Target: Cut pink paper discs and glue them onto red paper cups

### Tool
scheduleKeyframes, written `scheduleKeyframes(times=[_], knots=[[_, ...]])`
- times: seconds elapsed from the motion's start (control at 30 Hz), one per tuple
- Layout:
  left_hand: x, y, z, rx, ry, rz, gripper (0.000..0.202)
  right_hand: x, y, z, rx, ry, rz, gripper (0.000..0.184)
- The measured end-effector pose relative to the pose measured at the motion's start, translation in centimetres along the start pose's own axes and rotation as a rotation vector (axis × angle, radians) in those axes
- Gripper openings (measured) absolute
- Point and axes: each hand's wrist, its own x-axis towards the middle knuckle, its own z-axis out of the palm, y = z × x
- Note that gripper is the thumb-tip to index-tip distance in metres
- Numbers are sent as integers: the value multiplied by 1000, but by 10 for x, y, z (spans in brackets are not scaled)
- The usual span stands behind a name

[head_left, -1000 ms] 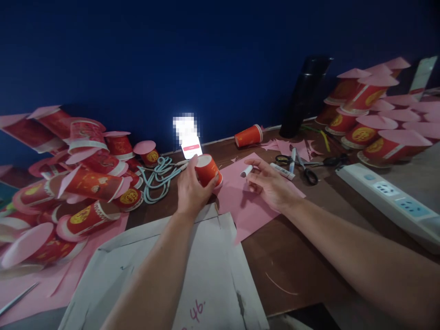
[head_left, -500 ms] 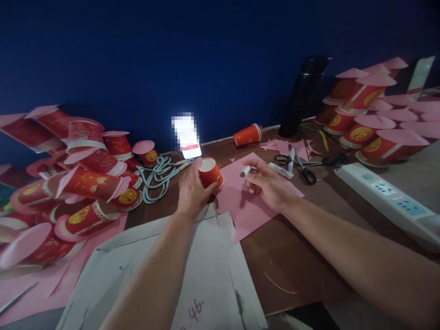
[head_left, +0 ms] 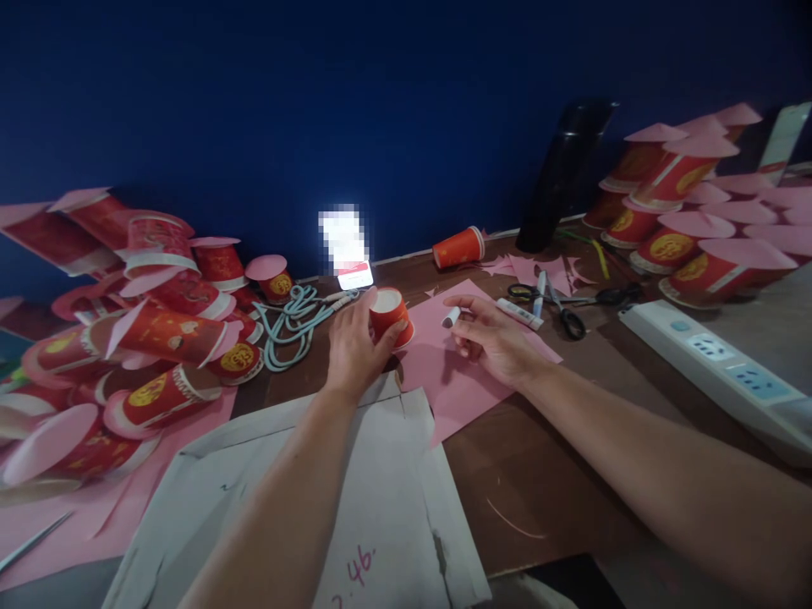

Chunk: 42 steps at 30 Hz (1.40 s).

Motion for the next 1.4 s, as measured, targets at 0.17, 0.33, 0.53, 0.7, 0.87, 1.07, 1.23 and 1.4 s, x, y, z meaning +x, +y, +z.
scheduleKeyframes(times=[0.17,0.33,0.53,0.7,0.87,1.07,1.23,1.4], knots=[[0,-4,-2,-65,78,16,46,-1,-2,1,-5,5,32,35],[1,-6,-4,-113,88,-22,45,-1,-3,2,-1,-6,52,35],[2,-8,-1,-86,126,46,45,-1,-4,2,23,-2,67,36],[3,-7,1,-55,125,81,44,-1,-3,3,36,-12,76,37],[4,-7,-2,-38,105,80,44,-2,-5,5,4,3,58,36],[6,-7,-7,-53,70,76,44,-2,-4,9,-120,-20,52,33],[8,-8,-11,-68,44,70,43,-5,-2,14,-307,-42,-33,30],[11,-9,-15,-39,16,75,43,-2,-4,25,-389,-43,-102,26]])
